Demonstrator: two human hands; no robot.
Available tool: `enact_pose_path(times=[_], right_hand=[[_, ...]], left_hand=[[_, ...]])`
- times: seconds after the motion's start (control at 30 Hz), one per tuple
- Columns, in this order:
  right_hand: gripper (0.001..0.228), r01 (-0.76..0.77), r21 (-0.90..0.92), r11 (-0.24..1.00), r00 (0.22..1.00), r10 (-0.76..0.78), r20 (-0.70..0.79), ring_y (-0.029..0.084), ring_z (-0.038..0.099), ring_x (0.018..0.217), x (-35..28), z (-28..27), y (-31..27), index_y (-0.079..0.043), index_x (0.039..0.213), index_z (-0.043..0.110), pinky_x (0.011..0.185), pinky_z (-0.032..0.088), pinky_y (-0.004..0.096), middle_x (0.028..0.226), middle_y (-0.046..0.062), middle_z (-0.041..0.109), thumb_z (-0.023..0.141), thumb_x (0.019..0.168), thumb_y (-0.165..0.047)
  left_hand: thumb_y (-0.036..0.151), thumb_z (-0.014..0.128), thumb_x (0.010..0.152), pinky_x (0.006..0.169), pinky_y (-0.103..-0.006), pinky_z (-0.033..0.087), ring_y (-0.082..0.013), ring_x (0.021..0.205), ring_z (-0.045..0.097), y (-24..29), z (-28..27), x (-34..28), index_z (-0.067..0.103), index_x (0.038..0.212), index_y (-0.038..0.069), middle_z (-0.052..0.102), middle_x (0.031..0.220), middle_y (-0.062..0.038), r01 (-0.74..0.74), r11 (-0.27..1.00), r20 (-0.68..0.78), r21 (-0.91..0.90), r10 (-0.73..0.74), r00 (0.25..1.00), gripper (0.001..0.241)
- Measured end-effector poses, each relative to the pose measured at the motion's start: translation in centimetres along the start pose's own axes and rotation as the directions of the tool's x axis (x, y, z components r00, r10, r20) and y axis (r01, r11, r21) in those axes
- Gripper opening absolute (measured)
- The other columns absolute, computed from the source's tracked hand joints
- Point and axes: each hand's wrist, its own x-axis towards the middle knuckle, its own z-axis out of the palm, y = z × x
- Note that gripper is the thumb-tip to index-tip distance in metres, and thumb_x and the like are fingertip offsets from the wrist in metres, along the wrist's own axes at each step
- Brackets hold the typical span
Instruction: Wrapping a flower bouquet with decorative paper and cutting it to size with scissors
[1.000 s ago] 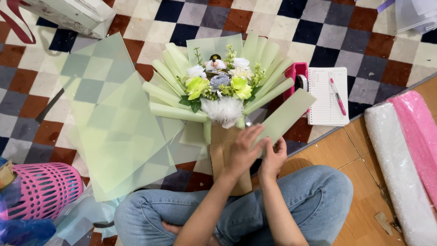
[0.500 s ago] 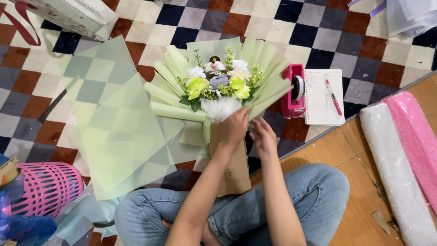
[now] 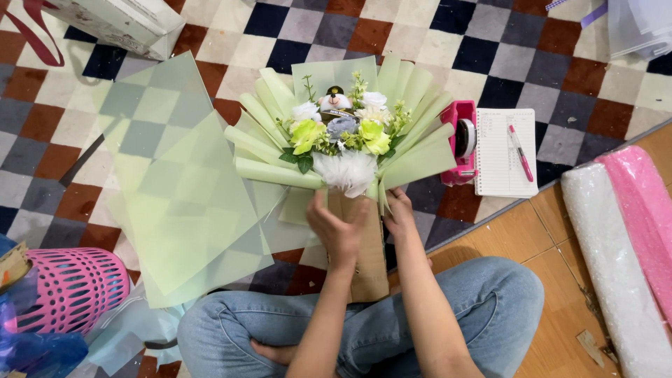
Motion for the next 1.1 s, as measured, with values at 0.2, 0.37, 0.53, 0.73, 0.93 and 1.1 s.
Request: enact_pose_path(times=[0.2,0.37,0.53,0.73,0.93,1.1], right_hand=[[0.044,0.042,-0.001,0.999,0.999,-0.042,-0.003,0.024,0.071,0.094,2.7,-2.2,2.5,-0.003,0.125,0.066,0.086,0.058,0.038,0.108,0.01,0.072,0.072,0.083,0.008],[0.052,0.069,0.028,0.997,0.997,-0.069,0.028,0.023,0.072,0.096,1.9,-1.3,2.6,-0.003,0.129,0.063,0.088,0.059,0.038,0.111,0.009,0.072,0.07,0.08,0.012],[0.057,0.108,0.081,0.991,0.992,-0.113,0.063,0.024,0.071,0.101,-4.6,4.2,-3.2,-0.004,0.134,0.06,0.09,0.058,0.04,0.117,0.011,0.072,0.072,0.08,0.011],[0.05,0.205,0.115,0.972,0.969,-0.218,0.115,0.024,0.073,0.099,-10.3,3.9,-6.4,-0.004,0.127,0.064,0.09,0.06,0.039,0.112,0.01,0.073,0.076,0.08,0.01],[0.046,0.249,0.078,0.965,0.96,-0.257,0.113,0.021,0.074,0.089,-11.6,-0.7,-4.4,-0.002,0.12,0.069,0.083,0.062,0.038,0.107,0.011,0.075,0.07,0.077,0.016],[0.047,0.314,0.129,0.941,0.939,-0.327,0.102,0.02,0.072,0.089,-15.8,1.4,-5.2,-0.001,0.117,0.07,0.085,0.06,0.039,0.105,0.01,0.074,0.066,0.075,0.018]], left_hand=[[0.063,0.094,0.06,0.119,-0.0533,0.033,-0.0395,0.139,0.047,-4.9,0.6,2.2,0.031,0.153,0.005,0.05,0.145,-0.022,0.727,0.684,0.424,-0.064,-0.641,0.64,0.127],[0.067,0.092,0.057,0.118,-0.0445,0.039,-0.03,0.136,0.055,-8.3,3.2,1.5,0.047,0.148,0.016,0.06,0.141,-0.011,0.748,0.66,0.614,0.069,-0.619,0.49,0.113],[0.054,0.094,0.062,0.117,-0.0461,0.042,-0.032,0.135,0.055,-5.0,-0.5,2.7,0.045,0.149,0.017,0.06,0.141,-0.013,0.766,0.641,0.585,0.044,-0.638,0.501,0.107],[0.024,0.082,0.081,0.121,-0.0577,0.032,-0.0402,0.143,0.042,-1.3,-5.7,2.6,0.034,0.153,0.003,0.047,0.15,-0.024,0.751,0.606,0.65,-0.264,-0.464,0.602,0.089],[0.021,0.085,0.082,0.119,-0.0564,0.036,-0.0363,0.139,0.046,-4.5,-6.3,-1.6,0.037,0.152,0.008,0.05,0.146,-0.019,0.679,0.638,0.627,-0.364,-0.371,0.685,0.086],[0.02,0.084,0.083,0.118,-0.0559,0.037,-0.0367,0.138,0.047,-5.7,-8.0,-3.7,0.037,0.152,0.007,0.05,0.146,-0.02,0.661,0.643,0.634,-0.387,-0.335,0.697,0.084]])
